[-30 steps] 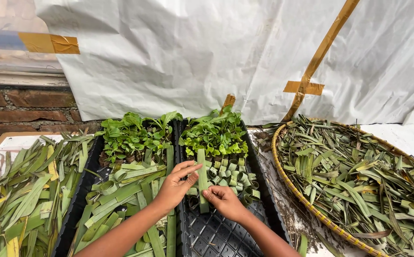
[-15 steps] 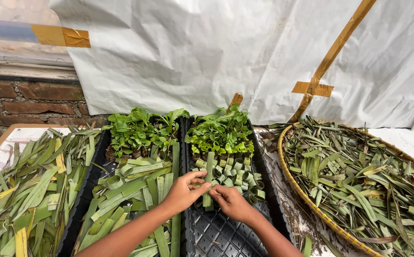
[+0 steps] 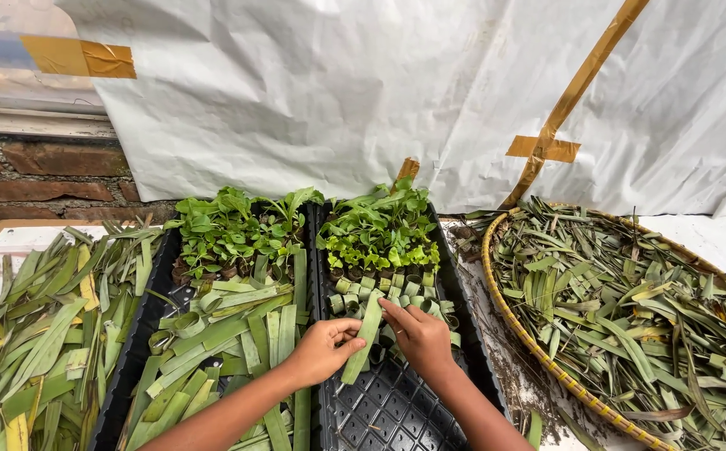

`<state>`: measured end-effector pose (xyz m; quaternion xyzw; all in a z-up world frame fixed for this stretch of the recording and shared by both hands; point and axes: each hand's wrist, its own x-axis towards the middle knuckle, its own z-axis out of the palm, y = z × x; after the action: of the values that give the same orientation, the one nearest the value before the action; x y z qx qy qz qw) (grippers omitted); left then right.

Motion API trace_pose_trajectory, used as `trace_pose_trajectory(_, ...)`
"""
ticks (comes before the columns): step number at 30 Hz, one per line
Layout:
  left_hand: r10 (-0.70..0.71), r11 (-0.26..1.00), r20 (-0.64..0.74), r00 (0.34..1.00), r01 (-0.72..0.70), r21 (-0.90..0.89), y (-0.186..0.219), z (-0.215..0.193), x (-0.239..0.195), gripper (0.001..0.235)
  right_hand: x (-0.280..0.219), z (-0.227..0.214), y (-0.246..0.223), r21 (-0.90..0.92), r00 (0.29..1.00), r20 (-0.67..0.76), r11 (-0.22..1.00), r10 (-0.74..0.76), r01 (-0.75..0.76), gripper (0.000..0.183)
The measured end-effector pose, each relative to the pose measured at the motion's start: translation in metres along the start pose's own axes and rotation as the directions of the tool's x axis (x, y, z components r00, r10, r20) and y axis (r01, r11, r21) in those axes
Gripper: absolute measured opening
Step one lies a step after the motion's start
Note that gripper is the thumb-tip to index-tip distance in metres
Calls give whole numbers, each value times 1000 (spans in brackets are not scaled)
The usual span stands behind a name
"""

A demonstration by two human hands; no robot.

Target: Folding and rolling long green leaves into small, square-shaped bundles and placing them in a tray.

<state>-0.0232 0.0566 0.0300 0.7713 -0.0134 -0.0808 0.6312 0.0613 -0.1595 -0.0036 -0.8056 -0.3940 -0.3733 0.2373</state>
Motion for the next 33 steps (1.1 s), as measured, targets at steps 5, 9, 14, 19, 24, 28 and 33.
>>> trace_pose_trajectory(5, 83, 996, 109, 991, -81, -25, 7, -1, -4, 24, 2, -5, -5, -22, 1000, -24, 1000, -19, 19, 36)
trace_pose_trajectory(9, 55, 998, 132, 990, -49, -47, 13, -1, -5, 30, 2, -4, -6, -68, 988, -99, 991, -120, 113, 37)
trace_pose_trajectory(14, 53, 998, 27, 998, -52, -46, -1, 8, 0, 39, -2, 1, -15, 405, 948, 139, 857, 285, -317, 33)
trace_pose_trajectory(19, 163, 984, -108, 981, -170, -55, -14, 15, -2, 34, 3, -3, -34, 591, 745, 451, 461, 492, -662, 19)
trace_pose_trajectory(24, 286, 958, -195, 938, -284, 40, -29, 21, -3, 38, -4, -2, -23, 547, 462, 750, -53, 474, -835, 30)
trace_pose_trajectory(28, 520, 851, -186, 833, -487, 198, -32, 20, -6, 29, 3, -11, -17, 476, 397, 861, -227, 318, -850, 24)
trace_pose_trajectory(33, 731, 649, -74, 678, -658, 381, -26, 15, -9, 32, -3, -10, -16, 396, 345, 918, -438, 195, -807, 36)
